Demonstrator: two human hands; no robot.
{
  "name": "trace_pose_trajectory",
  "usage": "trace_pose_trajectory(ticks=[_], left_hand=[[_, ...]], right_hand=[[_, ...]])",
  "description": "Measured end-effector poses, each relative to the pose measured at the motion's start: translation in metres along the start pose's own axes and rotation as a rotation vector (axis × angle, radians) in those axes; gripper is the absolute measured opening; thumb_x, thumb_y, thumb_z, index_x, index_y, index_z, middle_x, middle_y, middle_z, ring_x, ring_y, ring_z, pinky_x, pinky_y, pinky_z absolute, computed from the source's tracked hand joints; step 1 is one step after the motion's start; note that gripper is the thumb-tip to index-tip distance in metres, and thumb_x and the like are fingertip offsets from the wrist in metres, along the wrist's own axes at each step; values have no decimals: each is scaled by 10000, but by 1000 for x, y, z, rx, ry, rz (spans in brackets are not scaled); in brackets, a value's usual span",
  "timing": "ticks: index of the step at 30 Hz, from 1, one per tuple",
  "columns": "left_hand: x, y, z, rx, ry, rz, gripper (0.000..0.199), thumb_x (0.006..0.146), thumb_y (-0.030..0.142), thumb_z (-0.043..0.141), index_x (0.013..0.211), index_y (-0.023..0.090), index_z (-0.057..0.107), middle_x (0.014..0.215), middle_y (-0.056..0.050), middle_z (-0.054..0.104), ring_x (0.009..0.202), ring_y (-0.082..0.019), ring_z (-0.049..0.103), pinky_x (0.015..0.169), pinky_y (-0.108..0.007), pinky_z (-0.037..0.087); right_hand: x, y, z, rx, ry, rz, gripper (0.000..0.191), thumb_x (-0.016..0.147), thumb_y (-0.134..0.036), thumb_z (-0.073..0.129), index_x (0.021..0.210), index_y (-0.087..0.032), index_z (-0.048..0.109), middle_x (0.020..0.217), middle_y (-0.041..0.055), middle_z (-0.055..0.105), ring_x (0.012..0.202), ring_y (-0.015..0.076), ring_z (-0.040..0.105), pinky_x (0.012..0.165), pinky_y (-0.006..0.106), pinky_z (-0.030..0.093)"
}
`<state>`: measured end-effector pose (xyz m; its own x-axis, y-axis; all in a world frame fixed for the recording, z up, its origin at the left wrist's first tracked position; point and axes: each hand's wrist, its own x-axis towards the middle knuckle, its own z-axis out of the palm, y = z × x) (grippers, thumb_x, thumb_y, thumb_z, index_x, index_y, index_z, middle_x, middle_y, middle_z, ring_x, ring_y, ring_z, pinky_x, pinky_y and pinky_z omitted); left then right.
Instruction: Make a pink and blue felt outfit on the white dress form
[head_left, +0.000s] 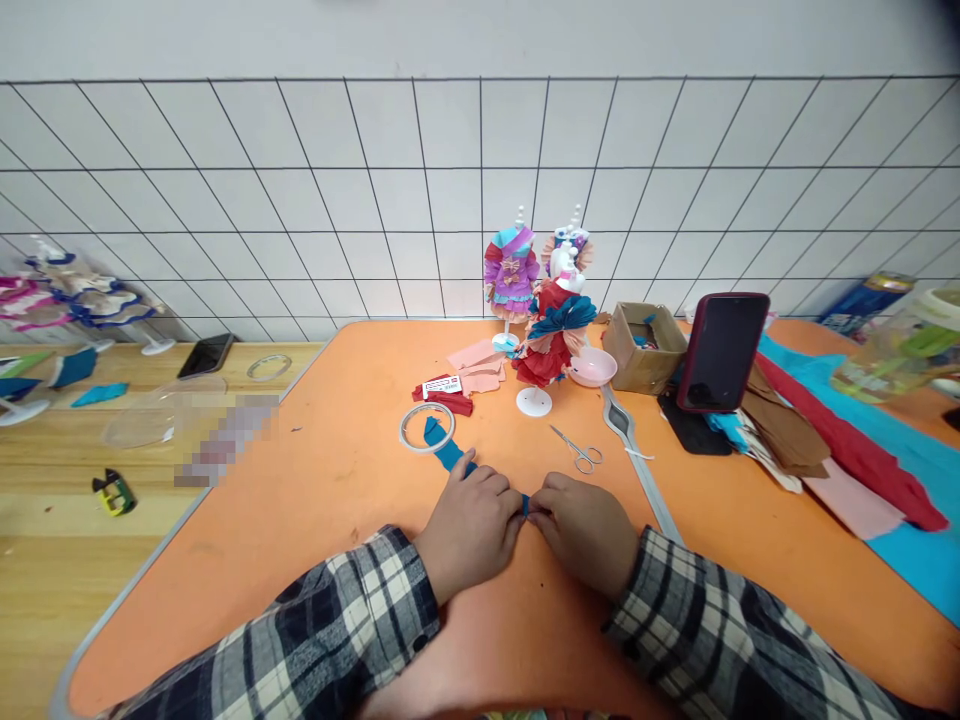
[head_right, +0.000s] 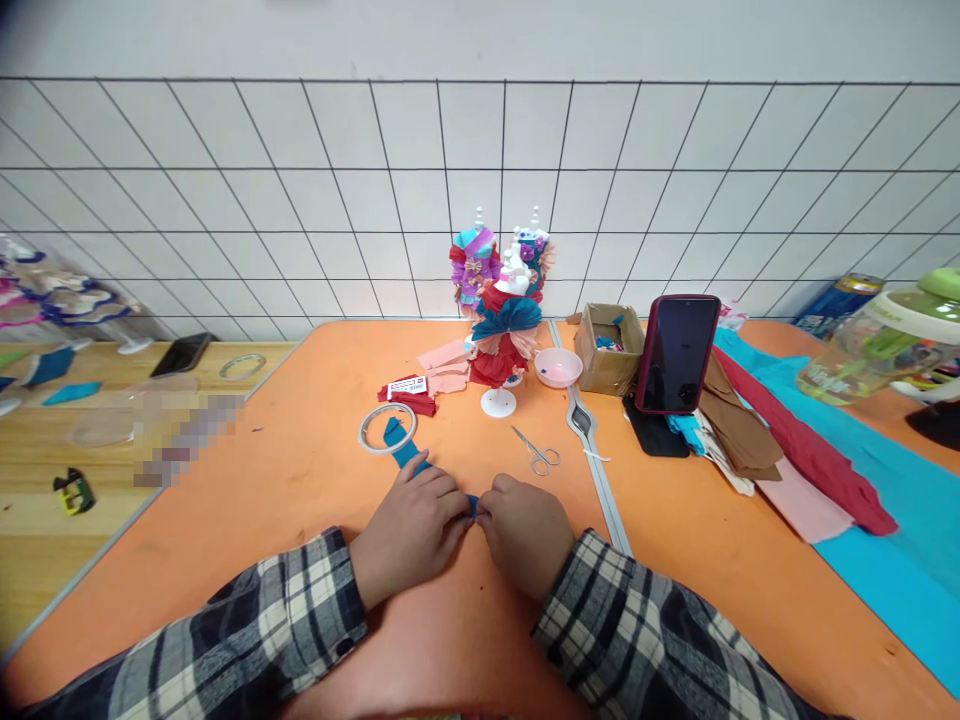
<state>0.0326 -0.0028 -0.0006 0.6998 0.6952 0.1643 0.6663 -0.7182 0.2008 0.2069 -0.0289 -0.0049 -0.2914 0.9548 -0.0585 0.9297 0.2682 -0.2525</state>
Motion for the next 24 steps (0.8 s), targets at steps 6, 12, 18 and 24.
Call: trace_pose_trajectory(ticks=[6, 12, 18, 24], left_hand=[[1, -2, 0, 5, 5, 15, 151, 869, 240, 543, 797, 230, 674, 720, -1, 621, 816, -193, 564, 1079, -514, 254], [1, -2, -2, 7, 14, 23, 167, 875, 241, 540, 783, 228, 679, 700, -1, 617, 804, -190, 566, 1083, -519, 241], [0, -2, -2, 5, 16, 20, 162, 882, 262, 546, 798, 233, 681, 707, -1, 619, 812, -190, 571, 1081, -528, 242], [1, -1, -1, 4, 25, 8, 121, 871, 269, 563, 855, 216, 671, 768, -13, 638, 858, -199, 577, 1097, -542, 213]], right_hand=[[-1, 0, 0, 70, 38, 34, 90, 887, -265, 570, 864, -234, 651, 892, -3, 614, 742, 136, 584, 571, 257, 300], [-1, 0, -3, 40, 47, -19, 111, 899, -248, 563, 927, -256, 670, 915, 2, 590, 789, 134, 579, 596, 244, 315], [2, 3, -2, 17, 3, -19, 167, 914, -306, 544, 876, -283, 706, 866, -4, 599, 735, 129, 576, 565, 256, 278], [2, 3, -1, 18, 0, -7, 190, 920, -302, 524, 875, -278, 707, 854, -6, 607, 725, 128, 587, 558, 266, 280]])
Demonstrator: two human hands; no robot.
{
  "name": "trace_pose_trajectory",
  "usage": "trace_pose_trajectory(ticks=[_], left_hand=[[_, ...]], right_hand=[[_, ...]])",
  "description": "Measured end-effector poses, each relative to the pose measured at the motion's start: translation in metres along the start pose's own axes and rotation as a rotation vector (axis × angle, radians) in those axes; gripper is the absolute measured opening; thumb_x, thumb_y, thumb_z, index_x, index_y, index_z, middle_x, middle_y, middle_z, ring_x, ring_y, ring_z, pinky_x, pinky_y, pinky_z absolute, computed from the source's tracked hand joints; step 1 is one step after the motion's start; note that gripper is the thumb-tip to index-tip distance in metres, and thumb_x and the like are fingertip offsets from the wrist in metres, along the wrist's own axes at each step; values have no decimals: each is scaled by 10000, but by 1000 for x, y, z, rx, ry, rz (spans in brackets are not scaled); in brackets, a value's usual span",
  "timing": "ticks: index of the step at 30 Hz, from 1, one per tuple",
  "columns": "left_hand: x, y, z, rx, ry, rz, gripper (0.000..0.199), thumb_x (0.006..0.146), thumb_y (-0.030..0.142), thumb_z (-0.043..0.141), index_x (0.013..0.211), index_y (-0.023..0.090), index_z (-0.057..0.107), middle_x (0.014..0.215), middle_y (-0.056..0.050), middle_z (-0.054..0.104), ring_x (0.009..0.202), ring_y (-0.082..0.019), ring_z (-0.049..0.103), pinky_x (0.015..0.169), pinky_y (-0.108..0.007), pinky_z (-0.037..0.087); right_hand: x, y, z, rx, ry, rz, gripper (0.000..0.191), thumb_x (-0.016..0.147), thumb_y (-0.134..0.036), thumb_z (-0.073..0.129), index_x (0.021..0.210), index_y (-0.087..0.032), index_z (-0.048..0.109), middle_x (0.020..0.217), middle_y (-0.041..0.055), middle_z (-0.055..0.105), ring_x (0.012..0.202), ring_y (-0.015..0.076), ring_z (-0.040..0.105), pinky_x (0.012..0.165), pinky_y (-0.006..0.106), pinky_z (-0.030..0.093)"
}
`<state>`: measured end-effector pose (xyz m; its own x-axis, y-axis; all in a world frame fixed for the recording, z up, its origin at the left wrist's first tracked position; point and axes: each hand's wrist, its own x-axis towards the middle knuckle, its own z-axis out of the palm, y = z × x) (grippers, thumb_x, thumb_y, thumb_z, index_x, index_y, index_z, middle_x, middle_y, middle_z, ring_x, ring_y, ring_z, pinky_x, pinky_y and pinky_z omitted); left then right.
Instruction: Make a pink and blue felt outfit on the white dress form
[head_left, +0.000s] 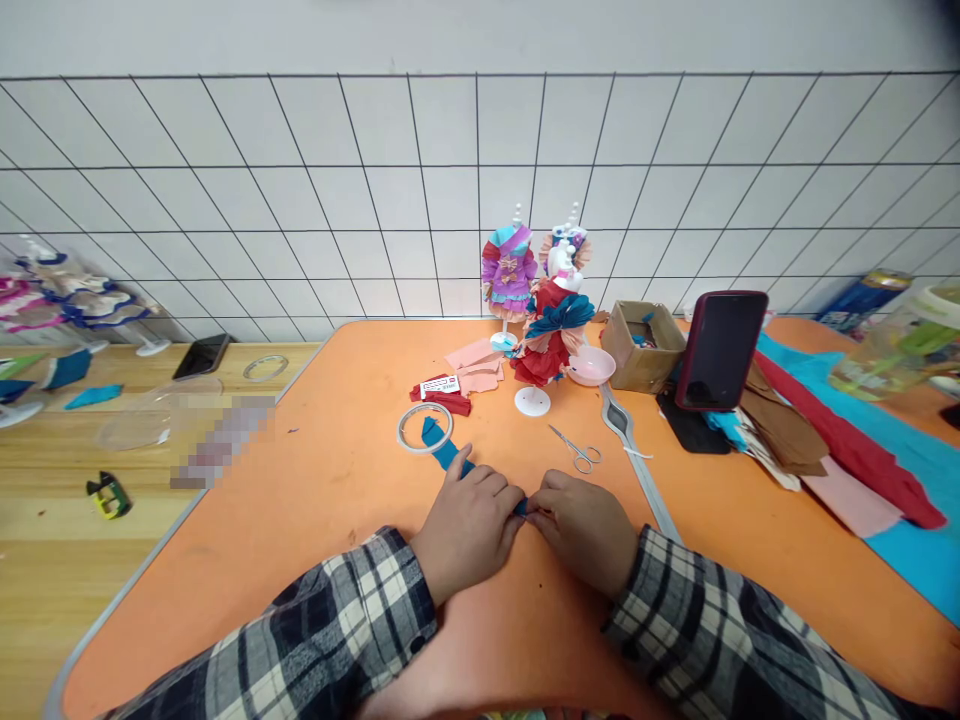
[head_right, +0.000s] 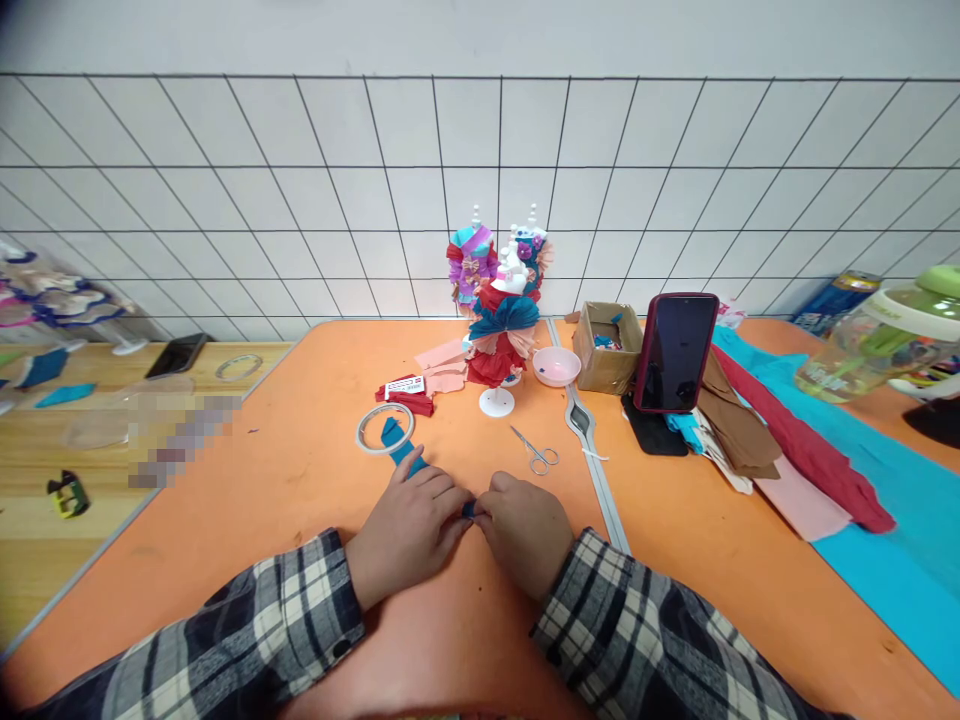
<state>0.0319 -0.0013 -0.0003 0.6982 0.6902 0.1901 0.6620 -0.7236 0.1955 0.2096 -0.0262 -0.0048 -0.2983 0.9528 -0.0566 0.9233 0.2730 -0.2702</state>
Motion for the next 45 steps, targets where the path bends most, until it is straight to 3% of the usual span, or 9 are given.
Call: trace_pose_trajectory(ticks=[12, 19, 34, 39, 45], left_hand=[[0, 0, -4, 15, 2, 16, 190, 895, 272, 536, 824, 238, 710, 715, -8, 610, 822, -197, 569, 1066, -569, 217], [0, 0, -4, 7, 4, 11, 187, 895, 266, 539, 824, 241, 709, 728, -4, 626, 835, -196, 574, 1089, -581, 158], [0, 0, -3, 43, 5, 44, 223, 904, 258, 517, 779, 218, 697, 731, -18, 621, 874, -211, 570, 1087, -571, 194], [0, -1, -3, 22, 17, 49, 189, 894, 248, 535, 793, 221, 693, 740, -14, 633, 879, -208, 570, 1101, -576, 179], [0, -1, -1, 24, 6, 35, 186, 881, 233, 539, 768, 214, 686, 735, -11, 630, 878, -209, 561, 1106, -567, 186]], right_hand=[[-4, -3, -2, 10, 64, 2, 101, 899, -286, 579, 897, -264, 678, 904, 6, 621, 874, 170, 580, 665, 260, 367], [-2, -1, -3, -13, -4, 23, 147, 921, -319, 542, 906, -278, 682, 886, -1, 626, 812, 157, 592, 608, 259, 330], [-3, -2, -5, -76, -10, 27, 145, 913, -340, 547, 885, -241, 649, 884, 2, 629, 741, 149, 607, 551, 263, 301], [-3, -2, -6, -41, 27, -37, 145, 908, -276, 557, 1038, -267, 623, 987, 8, 606, 856, 156, 584, 613, 256, 360], [-3, 2, -3, -63, 34, -102, 157, 927, -292, 551, 861, -226, 678, 936, 24, 617, 889, 180, 540, 716, 282, 391]])
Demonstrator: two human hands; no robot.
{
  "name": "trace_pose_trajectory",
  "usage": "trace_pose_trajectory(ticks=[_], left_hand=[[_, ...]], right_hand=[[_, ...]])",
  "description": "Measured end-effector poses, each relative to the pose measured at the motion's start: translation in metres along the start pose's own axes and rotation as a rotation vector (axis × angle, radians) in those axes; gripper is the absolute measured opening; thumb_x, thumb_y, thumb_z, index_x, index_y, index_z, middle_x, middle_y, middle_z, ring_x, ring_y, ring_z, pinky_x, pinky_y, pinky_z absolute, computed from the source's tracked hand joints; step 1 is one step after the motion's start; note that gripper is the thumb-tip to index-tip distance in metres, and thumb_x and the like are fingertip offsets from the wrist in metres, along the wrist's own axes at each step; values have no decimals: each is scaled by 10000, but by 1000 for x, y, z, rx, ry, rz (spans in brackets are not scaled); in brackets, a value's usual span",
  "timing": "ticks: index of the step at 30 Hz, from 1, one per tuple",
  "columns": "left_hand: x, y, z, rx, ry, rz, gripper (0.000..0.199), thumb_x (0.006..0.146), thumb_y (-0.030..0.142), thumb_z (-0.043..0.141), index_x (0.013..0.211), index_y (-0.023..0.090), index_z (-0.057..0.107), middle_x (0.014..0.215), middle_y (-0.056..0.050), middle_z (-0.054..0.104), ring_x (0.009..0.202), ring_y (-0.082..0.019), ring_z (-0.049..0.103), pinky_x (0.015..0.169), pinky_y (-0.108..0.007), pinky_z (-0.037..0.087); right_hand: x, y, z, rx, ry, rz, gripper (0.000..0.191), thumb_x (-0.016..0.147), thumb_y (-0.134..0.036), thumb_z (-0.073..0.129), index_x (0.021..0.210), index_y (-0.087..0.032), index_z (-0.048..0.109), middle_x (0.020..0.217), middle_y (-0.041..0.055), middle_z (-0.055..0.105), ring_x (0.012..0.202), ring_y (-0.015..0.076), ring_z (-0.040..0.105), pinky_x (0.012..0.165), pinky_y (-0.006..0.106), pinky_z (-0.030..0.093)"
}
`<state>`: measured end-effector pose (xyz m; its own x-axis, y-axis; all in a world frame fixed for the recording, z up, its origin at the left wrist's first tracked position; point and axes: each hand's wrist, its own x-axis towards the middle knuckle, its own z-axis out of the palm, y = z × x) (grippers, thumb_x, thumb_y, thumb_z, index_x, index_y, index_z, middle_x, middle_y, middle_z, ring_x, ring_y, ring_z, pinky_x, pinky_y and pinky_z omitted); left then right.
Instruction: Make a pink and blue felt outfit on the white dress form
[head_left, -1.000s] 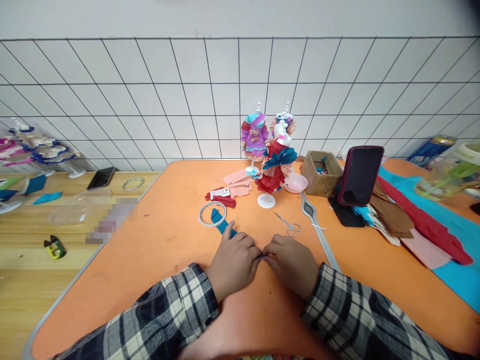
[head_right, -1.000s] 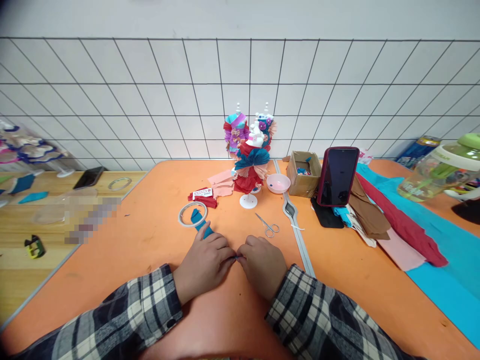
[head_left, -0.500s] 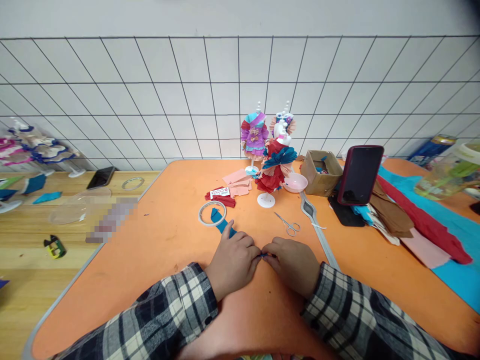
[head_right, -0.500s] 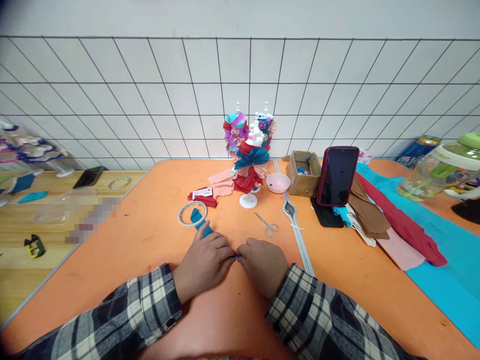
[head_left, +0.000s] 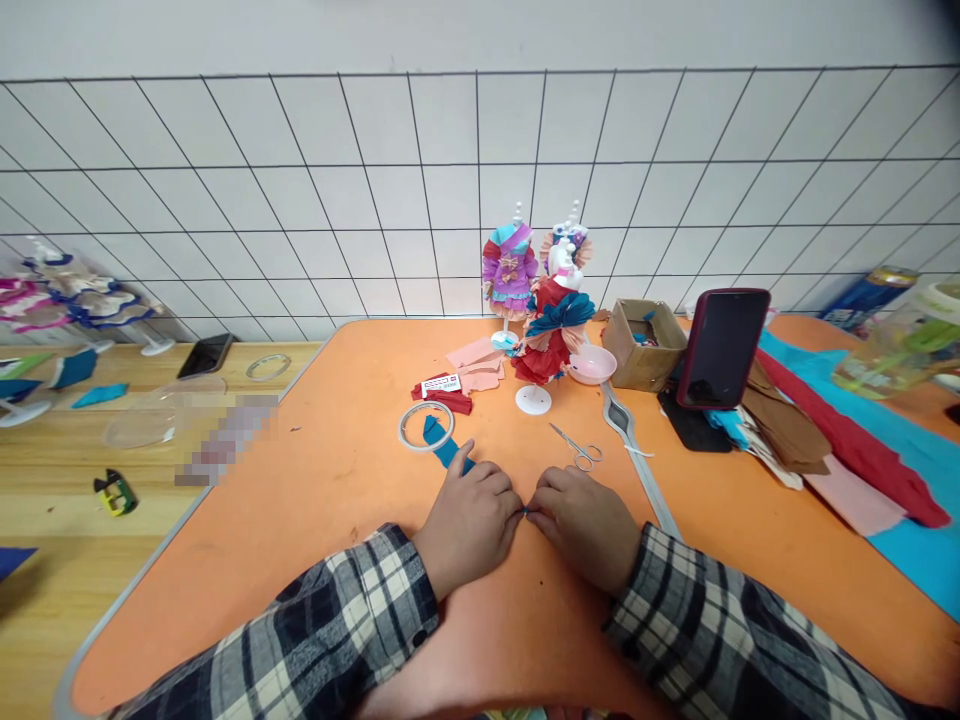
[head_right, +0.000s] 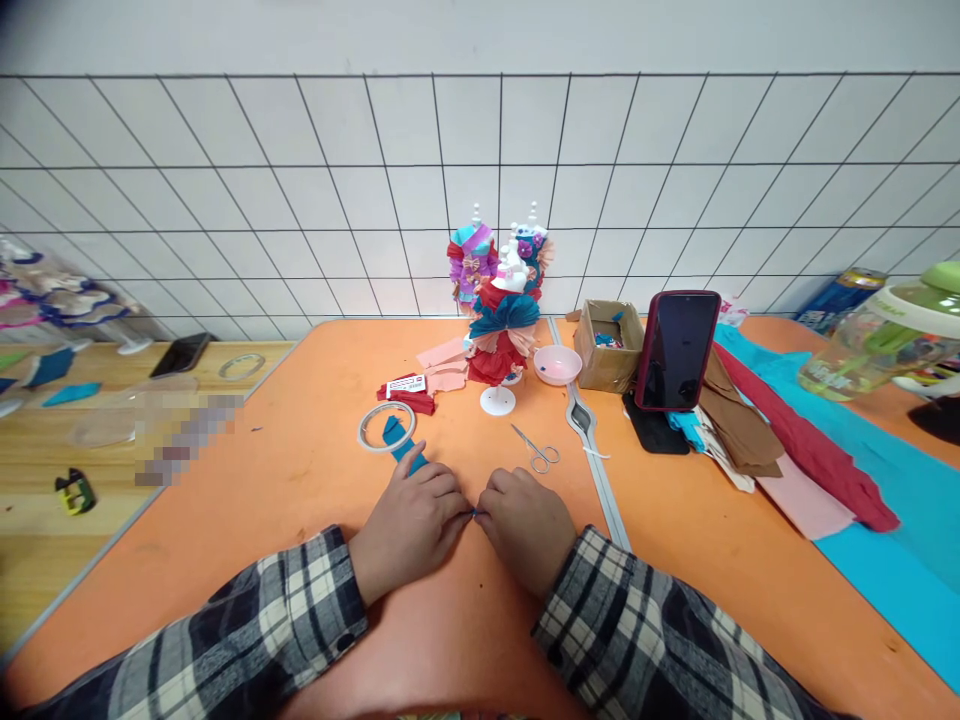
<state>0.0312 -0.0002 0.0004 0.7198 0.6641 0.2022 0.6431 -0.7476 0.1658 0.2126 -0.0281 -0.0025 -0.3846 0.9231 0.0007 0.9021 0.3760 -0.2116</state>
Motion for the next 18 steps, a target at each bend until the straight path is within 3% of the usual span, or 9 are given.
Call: trace_pose_trajectory(ticks=[6, 8, 11, 15, 18], left_hand=[[0, 1, -1, -46, -7, -9, 142, 862, 230, 553, 793, 210, 677, 759, -22, 621, 881, -213, 558, 1106, -559, 209], [-1, 2, -3, -79, -1, -26, 127, 841, 254, 586, 917, 208, 676, 857, -41, 629, 935, -227, 554, 1101, -558, 229], [-3, 3, -7, -117, 26, -41, 318, 798, 294, 642, 1105, 211, 633, 1072, -76, 606, 1092, -266, 514, 1106, -580, 208], [-4, 3, -9, -102, 57, -31, 102, 837, 275, 604, 872, 227, 687, 1121, -56, 609, 1222, -296, 451, 1111, -633, 63], [-4, 2, -8, -88, 82, -22, 136, 861, 267, 585, 790, 229, 695, 1083, -39, 631, 1229, -291, 455, 1108, -631, -4]], right_hand=[[2, 5, 10, -56, 51, -92, 130, 934, -245, 543, 871, -203, 648, 910, 33, 606, 868, 190, 513, 725, 299, 380], [1, 6, 13, -122, 97, -152, 129, 943, -212, 515, 900, -192, 636, 912, 49, 604, 847, 196, 496, 717, 309, 370], [-2, 5, 13, -187, 156, -219, 131, 941, -175, 496, 949, -192, 625, 918, 56, 604, 815, 199, 479, 701, 320, 352], [-4, 1, 10, -230, 171, -239, 142, 942, -170, 493, 899, -182, 628, 879, 55, 602, 795, 201, 472, 689, 323, 340], [-3, 0, 9, -208, 169, -215, 163, 954, -199, 486, 872, -182, 627, 888, 55, 607, 794, 194, 475, 685, 317, 342]])
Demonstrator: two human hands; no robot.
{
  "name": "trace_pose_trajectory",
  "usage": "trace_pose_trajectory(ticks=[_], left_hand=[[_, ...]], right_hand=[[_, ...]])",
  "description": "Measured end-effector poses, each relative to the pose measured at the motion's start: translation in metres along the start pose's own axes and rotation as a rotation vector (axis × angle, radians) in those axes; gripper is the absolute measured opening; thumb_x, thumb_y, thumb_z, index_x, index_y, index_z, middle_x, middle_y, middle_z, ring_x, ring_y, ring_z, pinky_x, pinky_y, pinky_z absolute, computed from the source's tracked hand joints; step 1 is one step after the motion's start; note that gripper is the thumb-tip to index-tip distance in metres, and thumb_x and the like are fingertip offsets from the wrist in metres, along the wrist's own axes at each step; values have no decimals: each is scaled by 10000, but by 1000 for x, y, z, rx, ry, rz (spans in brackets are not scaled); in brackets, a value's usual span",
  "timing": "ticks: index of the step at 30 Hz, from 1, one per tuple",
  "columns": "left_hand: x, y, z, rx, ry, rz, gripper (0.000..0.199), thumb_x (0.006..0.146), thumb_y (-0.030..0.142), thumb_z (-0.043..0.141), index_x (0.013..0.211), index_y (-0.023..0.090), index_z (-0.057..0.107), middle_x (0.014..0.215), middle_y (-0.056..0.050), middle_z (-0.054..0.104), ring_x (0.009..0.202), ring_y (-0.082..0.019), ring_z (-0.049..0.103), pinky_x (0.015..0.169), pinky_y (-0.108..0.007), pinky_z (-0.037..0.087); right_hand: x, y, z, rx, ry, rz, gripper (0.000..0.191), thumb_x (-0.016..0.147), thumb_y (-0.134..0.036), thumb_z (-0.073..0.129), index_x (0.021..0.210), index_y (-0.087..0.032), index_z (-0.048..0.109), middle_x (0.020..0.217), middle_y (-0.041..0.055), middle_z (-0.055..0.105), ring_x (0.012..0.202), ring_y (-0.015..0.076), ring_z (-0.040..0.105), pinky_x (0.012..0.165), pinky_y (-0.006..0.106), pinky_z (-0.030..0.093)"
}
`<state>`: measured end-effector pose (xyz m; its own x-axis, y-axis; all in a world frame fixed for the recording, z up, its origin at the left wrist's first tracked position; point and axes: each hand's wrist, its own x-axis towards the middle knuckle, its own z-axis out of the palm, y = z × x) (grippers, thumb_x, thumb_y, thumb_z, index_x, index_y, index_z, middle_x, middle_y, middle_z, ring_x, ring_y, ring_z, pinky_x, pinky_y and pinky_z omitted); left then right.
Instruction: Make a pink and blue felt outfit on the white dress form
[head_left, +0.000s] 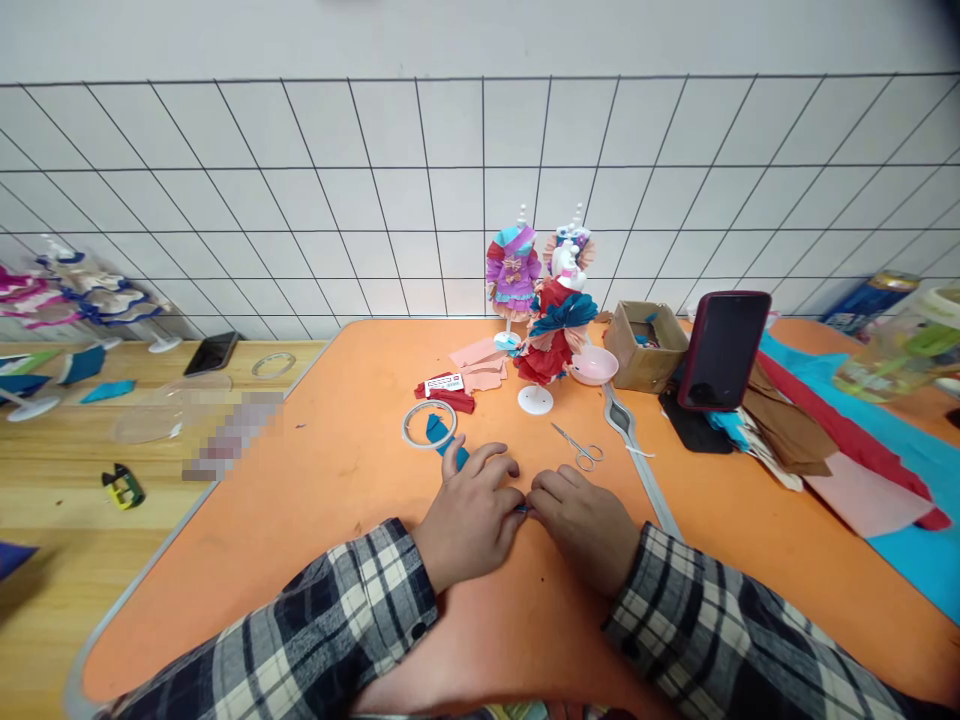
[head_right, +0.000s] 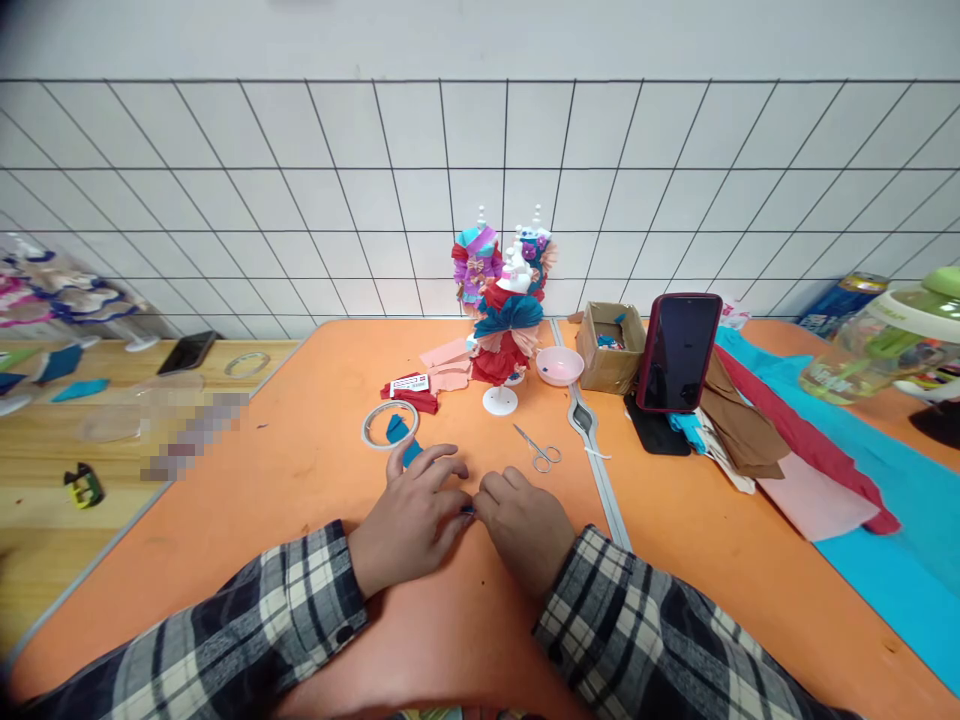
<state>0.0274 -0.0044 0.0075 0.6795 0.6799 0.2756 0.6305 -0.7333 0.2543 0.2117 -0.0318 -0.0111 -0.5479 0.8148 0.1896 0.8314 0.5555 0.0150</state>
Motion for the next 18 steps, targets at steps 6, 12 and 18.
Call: trace_pose_trajectory(ticks=[6, 12, 18], left_hand=[[0, -3, 2, 10, 15, 53, 187, 890, 266, 557, 780, 237, 705, 1034, -28, 652, 1197, -270, 487, 1102, -616, 46], [2, -7, 1, -35, 2, 99, 144, 863, 228, 585, 785, 233, 706, 918, -13, 655, 1088, -236, 537, 1084, -554, 192], [4, -14, 6, -227, 44, 0, 118, 795, 146, 597, 761, 189, 702, 859, -59, 635, 875, -211, 569, 802, -372, 451]], right_hand=[[0, 2, 3, 60, -16, 47, 151, 950, -212, 502, 864, -206, 626, 890, 38, 609, 814, 185, 491, 644, 296, 347], [1, 4, 6, 141, -40, 61, 194, 960, -213, 476, 858, -222, 641, 915, 34, 620, 850, 185, 512, 689, 285, 378], [2, 18, -1, 357, 50, 156, 198, 957, -249, 464, 949, -221, 660, 957, 30, 655, 901, 170, 567, 777, 283, 410]])
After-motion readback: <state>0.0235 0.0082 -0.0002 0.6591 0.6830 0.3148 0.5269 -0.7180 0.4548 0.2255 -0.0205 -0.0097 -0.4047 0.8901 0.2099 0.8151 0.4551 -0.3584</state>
